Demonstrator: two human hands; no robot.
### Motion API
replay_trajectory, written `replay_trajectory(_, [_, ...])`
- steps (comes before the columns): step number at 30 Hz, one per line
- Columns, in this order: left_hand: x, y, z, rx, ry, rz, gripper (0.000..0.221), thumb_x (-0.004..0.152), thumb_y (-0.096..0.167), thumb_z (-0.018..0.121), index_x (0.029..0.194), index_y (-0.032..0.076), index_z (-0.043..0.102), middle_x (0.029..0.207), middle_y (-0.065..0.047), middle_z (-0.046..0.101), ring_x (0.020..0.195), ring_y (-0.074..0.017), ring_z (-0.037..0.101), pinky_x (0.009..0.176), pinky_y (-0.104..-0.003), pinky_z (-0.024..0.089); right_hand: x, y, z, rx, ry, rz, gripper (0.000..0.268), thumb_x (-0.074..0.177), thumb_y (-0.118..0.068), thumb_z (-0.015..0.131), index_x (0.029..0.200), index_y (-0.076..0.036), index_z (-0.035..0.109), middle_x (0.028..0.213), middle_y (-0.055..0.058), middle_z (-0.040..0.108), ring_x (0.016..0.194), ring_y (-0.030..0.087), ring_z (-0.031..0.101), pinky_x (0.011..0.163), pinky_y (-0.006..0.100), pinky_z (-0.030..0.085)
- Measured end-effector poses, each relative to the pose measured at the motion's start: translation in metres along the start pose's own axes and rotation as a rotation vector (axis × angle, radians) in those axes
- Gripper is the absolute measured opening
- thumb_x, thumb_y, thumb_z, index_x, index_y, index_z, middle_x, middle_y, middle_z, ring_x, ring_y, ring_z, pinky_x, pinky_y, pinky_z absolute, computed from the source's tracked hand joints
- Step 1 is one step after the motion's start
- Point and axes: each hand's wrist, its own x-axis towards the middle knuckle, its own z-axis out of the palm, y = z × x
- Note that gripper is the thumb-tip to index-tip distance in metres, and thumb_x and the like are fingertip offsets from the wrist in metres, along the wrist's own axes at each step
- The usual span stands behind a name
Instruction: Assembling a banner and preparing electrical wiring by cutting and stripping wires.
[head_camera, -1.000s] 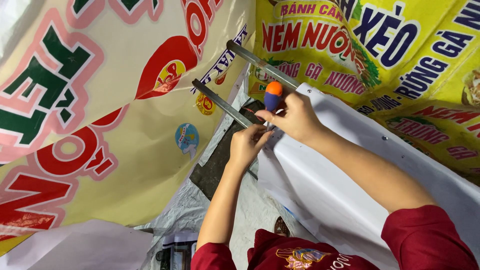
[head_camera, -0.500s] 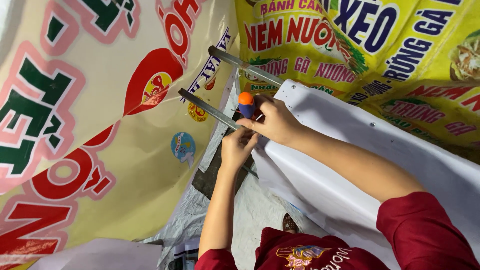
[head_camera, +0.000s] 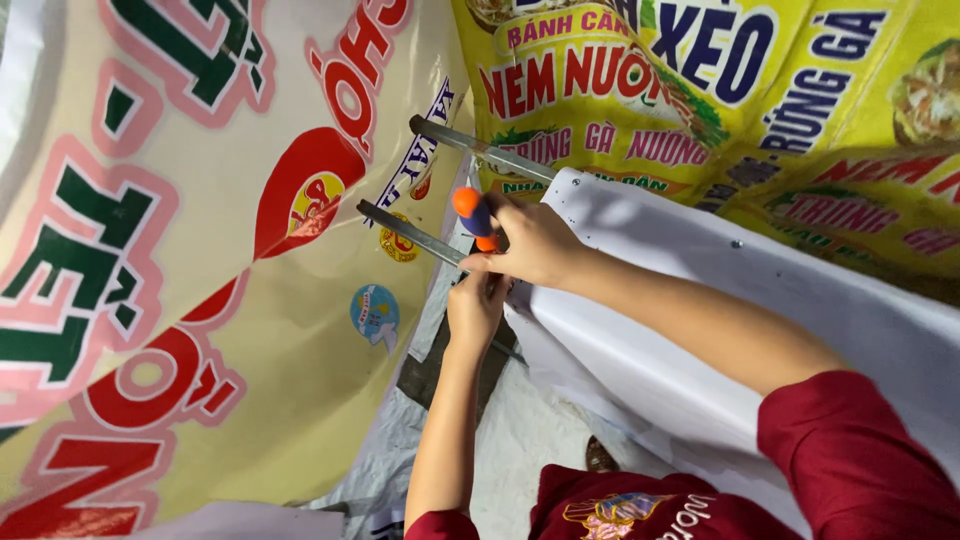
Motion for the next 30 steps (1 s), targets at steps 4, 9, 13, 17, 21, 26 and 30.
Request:
replay_trajectory(4, [0.008,0.013,-0.011,-0.012,-0.069,0.036,0.024,0.091,0.026,0.074,0.077,0.011,0.063,0.059,-0.013,0.064,0.066,-0.0404,0.068,0.059,-0.046,0.052,0.012,-0.020,-0.037,0.371,-0.382,0.045,0.079,0.089,-0.040,0.077,0.144,0.005,0.043,0.141,0.034,0.050,0.120,0.048,0.060,0.099,0.052,0.053])
replay_trajectory(9, [0.013,0.043,-0.034,-0.124,-0.152,0.049,0.029,0.094,0.026,0.072,0.072,0.011,0.061,0.054,-0.014,0.059,0.063,-0.0422,0.065,0.056,-0.041,0.050,0.020,-0.015,-0.047,0.604,-0.389,0.019,0.057,0.101,-0.012,0.060,0.152,0.003,0.040,0.148,0.024,0.053,0.128,0.040,0.059,0.102,0.045,0.054])
replay_trajectory(13, [0.014,0.034,-0.036,-0.058,-0.219,0.052,0.027,0.096,0.029,0.068,0.079,0.008,0.065,0.060,-0.018,0.064,0.069,-0.0456,0.067,0.059,-0.049,0.051,0.012,0.013,-0.026,0.675,-0.283,0.003,0.049,0.092,-0.011,0.074,0.134,0.004,0.053,0.118,0.025,0.068,0.109,0.034,0.069,0.092,0.042,0.059])
replay_trajectory(17, [0.014,0.030,-0.030,-0.081,-0.144,0.070,0.023,0.092,0.034,0.075,0.086,0.012,0.072,0.071,-0.012,0.073,0.075,-0.0382,0.073,0.065,-0.044,0.056,0.012,0.014,-0.020,0.556,-0.178,0.019,0.048,0.073,-0.020,0.096,0.112,-0.007,0.069,0.093,0.008,0.077,0.089,0.018,0.076,0.078,0.030,0.063])
replay_trajectory(21, [0.015,0.022,-0.014,-0.154,0.050,0.024,0.027,0.082,0.032,0.088,0.084,0.011,0.072,0.072,-0.008,0.075,0.074,-0.0323,0.074,0.068,-0.038,0.057,0.017,0.017,-0.012,0.423,-0.131,0.011,0.044,0.067,-0.035,0.099,0.095,-0.013,0.071,0.079,0.000,0.074,0.075,0.011,0.070,0.069,0.027,0.059])
replay_trajectory(26, [0.018,0.021,-0.004,-0.351,0.047,-0.068,0.019,0.085,0.023,0.086,0.088,0.011,0.072,0.071,-0.005,0.076,0.066,-0.0233,0.073,0.066,-0.032,0.055,0.015,0.014,-0.010,0.190,-0.070,0.031,0.050,0.069,-0.046,0.094,0.087,-0.009,0.066,0.077,0.010,0.070,0.076,0.026,0.072,0.067,0.038,0.057])
replay_trajectory(30, [0.021,0.022,-0.006,-0.395,0.057,-0.076,0.016,0.087,0.020,0.084,0.087,0.010,0.072,0.070,-0.007,0.076,0.069,-0.0227,0.075,0.067,-0.031,0.055,0.006,0.029,0.002,0.233,-0.161,0.047,0.065,0.082,-0.038,0.087,0.128,0.001,0.062,0.123,0.024,0.067,0.116,0.043,0.065,0.096,0.054,0.055])
